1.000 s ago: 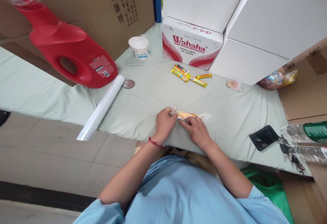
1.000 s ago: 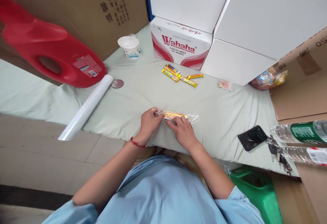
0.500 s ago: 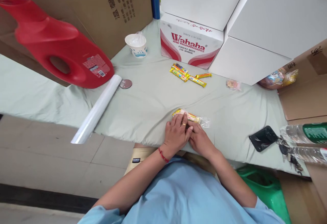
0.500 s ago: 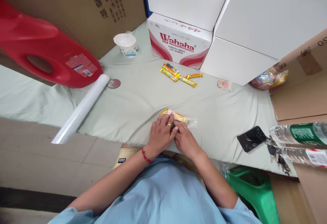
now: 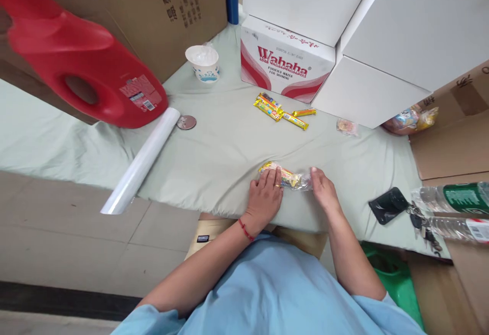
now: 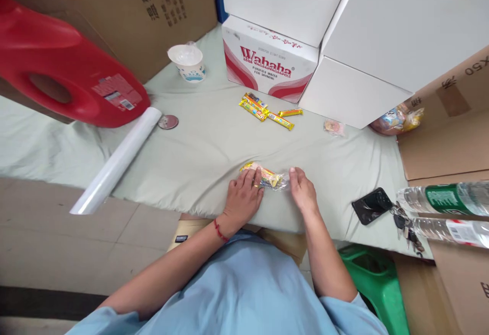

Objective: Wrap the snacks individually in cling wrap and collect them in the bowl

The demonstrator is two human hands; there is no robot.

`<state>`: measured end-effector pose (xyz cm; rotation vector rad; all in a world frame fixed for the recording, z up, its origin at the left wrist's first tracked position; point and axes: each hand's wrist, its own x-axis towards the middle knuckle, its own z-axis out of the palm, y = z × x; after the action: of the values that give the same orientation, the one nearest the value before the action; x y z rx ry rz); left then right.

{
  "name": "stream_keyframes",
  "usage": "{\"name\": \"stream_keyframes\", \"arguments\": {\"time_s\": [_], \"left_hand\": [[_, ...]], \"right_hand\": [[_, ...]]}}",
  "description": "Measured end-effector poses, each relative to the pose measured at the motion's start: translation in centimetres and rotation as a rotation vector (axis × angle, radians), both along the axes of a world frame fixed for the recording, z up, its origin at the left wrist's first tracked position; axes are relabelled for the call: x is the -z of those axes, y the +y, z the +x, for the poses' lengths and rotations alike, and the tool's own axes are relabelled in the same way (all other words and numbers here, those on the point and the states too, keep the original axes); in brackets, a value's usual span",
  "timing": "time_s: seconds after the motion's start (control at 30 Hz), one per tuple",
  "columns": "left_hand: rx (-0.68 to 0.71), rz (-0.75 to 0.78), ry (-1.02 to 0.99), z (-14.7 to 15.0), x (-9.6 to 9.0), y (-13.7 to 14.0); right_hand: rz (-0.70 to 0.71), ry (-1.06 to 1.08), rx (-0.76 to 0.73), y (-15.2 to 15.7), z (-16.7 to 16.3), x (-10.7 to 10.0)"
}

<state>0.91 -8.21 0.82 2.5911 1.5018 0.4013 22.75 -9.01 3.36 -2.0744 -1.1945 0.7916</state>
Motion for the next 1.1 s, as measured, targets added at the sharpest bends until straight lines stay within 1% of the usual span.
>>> {"name": "stream_keyframes", "arguments": {"time_s": [0.07,0.1,0.2,0.3,0.37,0.43,0.53,0.6,0.67,0.7,0.77,0.83,0.9,1.0,1.03,1.1], "left_hand": [[-0.001,-0.005,0.002,0.0,-0.1,0.0],[-0.002,-0.009,0.005,0.0,-0.1,0.0],[0.006,-0.022,0.02,0.1,-0.1,0.2],[0.027,-0.024,0.038,0.3,-0.1,0.2],[0.038,-0.018,0.05,0.4,-0.1,0.2],[0.056,-0.013,0.065,0.5,-0.2,0.0],[0.092,0.003,0.078,0.7,-0.3,-0.2],[0.114,0.029,0.066,0.9,-0.1,-0.2],[0.13,0.049,0.031,1.0,0.4,-0.3],[0.133,0.054,0.001,1.0,0.6,-0.4],[0.132,0.045,-0.088,0.8,1.1,-0.8],[0.147,0.017,-0.205,0.1,1.5,-1.4],[0.194,-0.033,-0.333,-0.8,1.6,-1.8],[0.266,-0.134,-0.565,-2.5,1.5,-1.7],[0.262,-0.17,-0.661,-2.9,1.5,-1.5],[0.187,-0.234,-0.867,-3.5,1.4,-1.1]], "right_hand": [[-0.005,0.056,-0.091,-0.6,-0.6,-0.2],[0.001,0.086,-0.108,-1.1,-0.7,-0.2],[0.065,0.09,-0.046,-2.6,-0.8,-0.4],[0.158,-0.011,0.004,-3.5,-0.8,-0.9],[0.179,-0.089,-0.009,-3.4,-1.2,-1.7],[0.172,-0.191,-0.086,-2.6,-2.1,-2.8],[0.151,-0.421,-0.263,-0.2,-4.3,-4.4],[0.068,-0.574,-0.36,1.7,-6.0,-5.0],[-0.041,-0.676,-0.419,3.4,-7.5,-4.9],[-0.073,-0.698,-0.437,3.9,-8.1,-4.7],[-0.067,-0.694,-0.463,4.4,-9.0,-3.9],[-0.002,-0.67,-0.481,4.1,-9.6,-2.8],[0.07,-0.656,-0.502,3.2,-9.8,-1.8],[0.145,-0.666,-0.563,1.6,-9.8,-0.7],[0.159,-0.683,-0.594,1.1,-9.6,-0.5],[0.172,-0.735,-0.657,0.4,-9.2,-0.5]]}}
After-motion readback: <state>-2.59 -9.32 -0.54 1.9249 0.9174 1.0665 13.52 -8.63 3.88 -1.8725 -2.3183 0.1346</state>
